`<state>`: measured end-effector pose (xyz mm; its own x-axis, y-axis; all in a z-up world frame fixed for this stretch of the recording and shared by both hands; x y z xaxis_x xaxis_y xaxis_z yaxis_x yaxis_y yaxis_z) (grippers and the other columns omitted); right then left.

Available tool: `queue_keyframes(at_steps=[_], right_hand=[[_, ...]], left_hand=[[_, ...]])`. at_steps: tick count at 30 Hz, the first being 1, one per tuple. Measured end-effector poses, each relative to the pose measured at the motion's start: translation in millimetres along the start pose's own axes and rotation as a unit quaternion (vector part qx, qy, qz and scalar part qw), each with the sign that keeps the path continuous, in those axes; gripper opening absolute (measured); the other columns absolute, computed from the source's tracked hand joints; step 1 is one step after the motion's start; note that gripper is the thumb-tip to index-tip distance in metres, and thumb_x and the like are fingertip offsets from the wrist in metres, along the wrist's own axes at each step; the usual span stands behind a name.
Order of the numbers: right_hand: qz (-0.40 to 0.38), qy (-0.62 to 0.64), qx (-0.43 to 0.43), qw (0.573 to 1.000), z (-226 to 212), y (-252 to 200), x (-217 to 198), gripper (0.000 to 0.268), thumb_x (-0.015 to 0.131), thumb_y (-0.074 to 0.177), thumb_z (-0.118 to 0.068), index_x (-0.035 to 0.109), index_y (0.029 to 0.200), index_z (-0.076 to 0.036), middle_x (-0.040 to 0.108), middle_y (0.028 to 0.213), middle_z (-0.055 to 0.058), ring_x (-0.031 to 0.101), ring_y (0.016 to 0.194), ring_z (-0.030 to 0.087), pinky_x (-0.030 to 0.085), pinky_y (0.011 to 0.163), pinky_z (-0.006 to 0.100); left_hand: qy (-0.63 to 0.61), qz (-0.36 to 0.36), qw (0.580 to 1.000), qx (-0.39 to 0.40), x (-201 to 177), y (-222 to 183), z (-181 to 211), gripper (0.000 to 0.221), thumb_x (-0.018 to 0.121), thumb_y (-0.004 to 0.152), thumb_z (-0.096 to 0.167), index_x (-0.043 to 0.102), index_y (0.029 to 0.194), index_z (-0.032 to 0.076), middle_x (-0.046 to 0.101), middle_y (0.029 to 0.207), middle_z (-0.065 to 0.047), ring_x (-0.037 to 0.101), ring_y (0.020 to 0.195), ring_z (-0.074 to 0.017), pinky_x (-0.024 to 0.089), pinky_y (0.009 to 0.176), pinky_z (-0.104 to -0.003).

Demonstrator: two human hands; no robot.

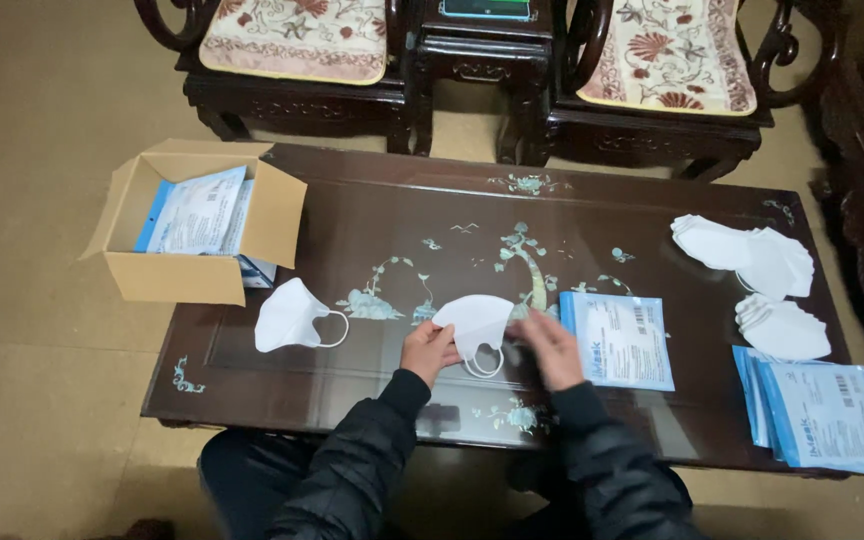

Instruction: Packing individual face masks into blue packets at a table.

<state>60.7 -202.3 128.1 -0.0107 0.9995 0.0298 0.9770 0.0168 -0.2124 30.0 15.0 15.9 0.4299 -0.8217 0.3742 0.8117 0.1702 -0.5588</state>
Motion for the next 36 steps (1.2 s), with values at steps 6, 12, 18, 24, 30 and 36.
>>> queue_keyframes(at_steps=[6, 12, 18, 24, 30, 36], right_hand=[[-0.031, 0.079, 0.172, 0.982, 116, 39, 52, 0.017, 0.080, 0.087, -0.007, 0.073, 0.092, 0.008, 0.072, 0.073, 0.027, 0.074, 0.052, 0.032, 0.065, 0.046, 0.041], [-0.037, 0.078, 0.173, 0.981, 95, 25, 52, 0.011, 0.082, 0.086, -0.007, 0.075, 0.086, 0.002, 0.073, 0.071, 0.019, 0.073, 0.052, 0.025, 0.064, 0.045, 0.034], [-0.051, 0.077, 0.188, 0.978, 69, 15, 53, 0.011, 0.078, 0.088, -0.004, 0.073, 0.088, 0.006, 0.073, 0.073, 0.022, 0.073, 0.054, 0.026, 0.066, 0.049, 0.037], [-0.067, 0.084, 0.186, 0.977, 76, 18, 53, 0.011, 0.077, 0.089, -0.004, 0.072, 0.087, 0.006, 0.073, 0.073, 0.021, 0.073, 0.053, 0.026, 0.066, 0.049, 0.038], [-0.064, 0.134, 0.205, 0.967, 57, 8, 48, 0.006, 0.070, 0.092, 0.000, 0.068, 0.087, 0.003, 0.070, 0.073, 0.019, 0.075, 0.060, 0.028, 0.067, 0.058, 0.041], [-0.081, 0.096, 0.187, 0.974, 88, 27, 35, 0.031, 0.082, 0.083, -0.008, 0.074, 0.110, 0.004, 0.078, 0.092, 0.021, 0.078, 0.074, 0.027, 0.067, 0.065, 0.039]], left_hand=[[0.000, -0.013, 1.000, -0.025, -7, 18, -23, 0.042, 0.085, 0.090, 0.018, 0.065, 0.121, -0.002, 0.065, 0.100, -0.020, 0.076, 0.083, -0.0407, 0.069, 0.071, -0.051], [0.034, 0.007, 0.999, -0.010, -7, 29, -35, 0.038, 0.087, 0.087, 0.016, 0.070, 0.114, -0.005, 0.067, 0.093, -0.023, 0.074, 0.072, -0.0335, 0.069, 0.064, -0.049], [0.037, -0.004, 0.999, -0.018, -1, 7, -7, 0.034, 0.085, 0.087, 0.016, 0.073, 0.112, -0.004, 0.070, 0.091, -0.024, 0.075, 0.071, -0.0369, 0.069, 0.063, -0.050], [0.038, -0.029, 0.999, -0.010, 3, 2, -6, 0.032, 0.081, 0.088, 0.010, 0.070, 0.114, -0.005, 0.069, 0.094, -0.019, 0.075, 0.074, -0.0318, 0.069, 0.064, -0.043], [0.042, -0.023, 0.999, -0.017, -1, 8, -15, 0.027, 0.078, 0.086, 0.000, 0.071, 0.110, -0.012, 0.071, 0.093, -0.024, 0.074, 0.073, -0.0305, 0.069, 0.065, -0.047], [0.061, -0.074, 0.992, 0.084, -32, 46, -52, 0.040, 0.078, 0.071, -0.018, 0.078, 0.106, 0.002, 0.077, 0.093, -0.017, 0.073, 0.085, -0.0195, 0.065, 0.073, -0.031]])
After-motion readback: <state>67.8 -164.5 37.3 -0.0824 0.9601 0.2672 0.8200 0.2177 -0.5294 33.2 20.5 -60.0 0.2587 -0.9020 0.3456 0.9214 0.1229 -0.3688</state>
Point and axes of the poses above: each hand's wrist, its own y-axis towards the middle knuckle, its own x-axis out of the palm, z = x × y, the point moved 4 cm from there along y, towards the middle knuckle
